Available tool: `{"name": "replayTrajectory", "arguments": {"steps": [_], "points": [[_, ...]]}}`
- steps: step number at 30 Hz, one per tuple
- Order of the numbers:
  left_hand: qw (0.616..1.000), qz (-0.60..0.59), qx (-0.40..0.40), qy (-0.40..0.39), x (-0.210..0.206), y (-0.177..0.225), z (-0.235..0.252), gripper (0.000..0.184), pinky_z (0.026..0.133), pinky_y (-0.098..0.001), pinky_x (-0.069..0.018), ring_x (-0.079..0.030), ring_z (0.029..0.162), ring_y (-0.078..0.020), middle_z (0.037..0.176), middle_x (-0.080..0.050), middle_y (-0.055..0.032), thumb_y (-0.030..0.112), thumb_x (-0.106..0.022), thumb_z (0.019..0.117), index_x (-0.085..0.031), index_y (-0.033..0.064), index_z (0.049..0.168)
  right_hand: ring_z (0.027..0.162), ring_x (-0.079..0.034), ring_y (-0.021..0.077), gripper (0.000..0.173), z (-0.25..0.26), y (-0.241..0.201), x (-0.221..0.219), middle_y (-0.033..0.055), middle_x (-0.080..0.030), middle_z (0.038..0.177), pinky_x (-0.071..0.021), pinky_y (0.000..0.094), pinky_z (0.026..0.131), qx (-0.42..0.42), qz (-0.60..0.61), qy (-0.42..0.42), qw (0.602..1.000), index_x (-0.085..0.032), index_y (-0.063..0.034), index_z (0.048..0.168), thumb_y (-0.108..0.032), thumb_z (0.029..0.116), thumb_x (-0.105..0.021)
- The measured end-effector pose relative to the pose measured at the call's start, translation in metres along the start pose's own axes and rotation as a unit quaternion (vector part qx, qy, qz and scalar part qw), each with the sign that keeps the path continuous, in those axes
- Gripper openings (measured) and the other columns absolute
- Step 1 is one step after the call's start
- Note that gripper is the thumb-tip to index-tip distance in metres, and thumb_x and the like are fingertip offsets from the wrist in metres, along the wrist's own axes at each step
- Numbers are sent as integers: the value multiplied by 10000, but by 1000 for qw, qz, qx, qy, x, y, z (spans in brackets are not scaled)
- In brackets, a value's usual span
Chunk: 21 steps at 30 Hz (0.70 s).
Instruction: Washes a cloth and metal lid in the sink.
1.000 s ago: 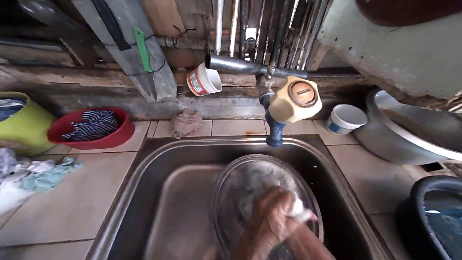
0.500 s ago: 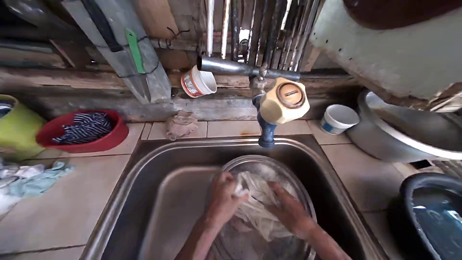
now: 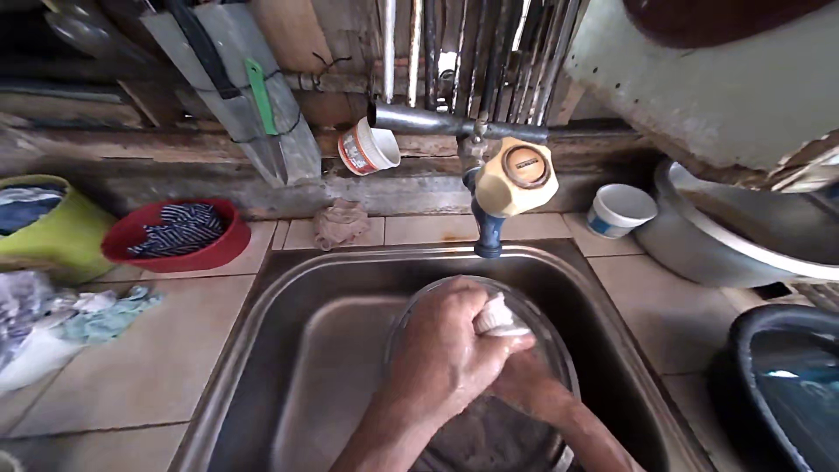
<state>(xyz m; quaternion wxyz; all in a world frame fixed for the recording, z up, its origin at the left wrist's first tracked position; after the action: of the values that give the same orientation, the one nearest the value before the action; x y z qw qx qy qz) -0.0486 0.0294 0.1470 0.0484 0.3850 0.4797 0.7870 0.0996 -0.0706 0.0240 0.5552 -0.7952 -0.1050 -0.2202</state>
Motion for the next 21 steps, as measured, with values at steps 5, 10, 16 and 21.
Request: {"name": "replayTrajectory", "arguments": {"steps": [5, 10, 16, 21], "points": [[938, -266, 204, 85, 17, -49, -11, 397, 712, -387, -639, -737, 825, -205, 947, -748, -94, 188, -843, 799, -688, 70, 1145, 986, -700, 78, 398, -6, -39, 18, 21, -728, 1070, -609, 298, 884, 115, 255, 52, 959, -623, 1, 1216, -97, 847, -735], [738, -542, 401, -27, -44, -100, -49, 572, 765, -553, -596, -692, 1013, -354, 1199, -673, -182, 524, -244, 1100, -539, 120, 1377, 885, -696, 62, 252, 3, -87, 12, -6, -726, 946, -600, 283, 815, 159, 116, -34, 980, -680, -80, 1078, -38, 834, -728], [697, -625, 319, 152, -55, -89, -29, 371, 845, -480, -607, -717, 963, -284, 1063, -718, -176, 341, -473, 1068, -639, 52, 1231, 1099, -663, 198, 612, 19, -35, 17, 72, -662, 1283, -589, 393, 908, 125, 306, -48, 943, -599, -154, 1374, -170, 788, -777], [916, -266, 214, 208, -67, -65, -18, 307, 766, -341, -631, -731, 796, -119, 854, -748, -20, 329, -815, 827, -743, 85, 998, 1174, -638, 403, 899, -5, -19, -21, 170, -602, 1363, -576, 618, 858, 42, 653, -40, 755, -360, -302, 1522, -477, 774, -828]]}}
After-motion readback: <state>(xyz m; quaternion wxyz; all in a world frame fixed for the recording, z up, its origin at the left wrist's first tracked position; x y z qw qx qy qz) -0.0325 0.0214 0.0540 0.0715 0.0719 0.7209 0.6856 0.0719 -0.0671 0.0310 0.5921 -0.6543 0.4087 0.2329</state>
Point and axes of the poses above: each hand's wrist, its own z-axis towards the middle knuckle, its own x-axis out of the back of the hand, y = z × x, the point moved 2 cm from there along z, towards the middle knuckle
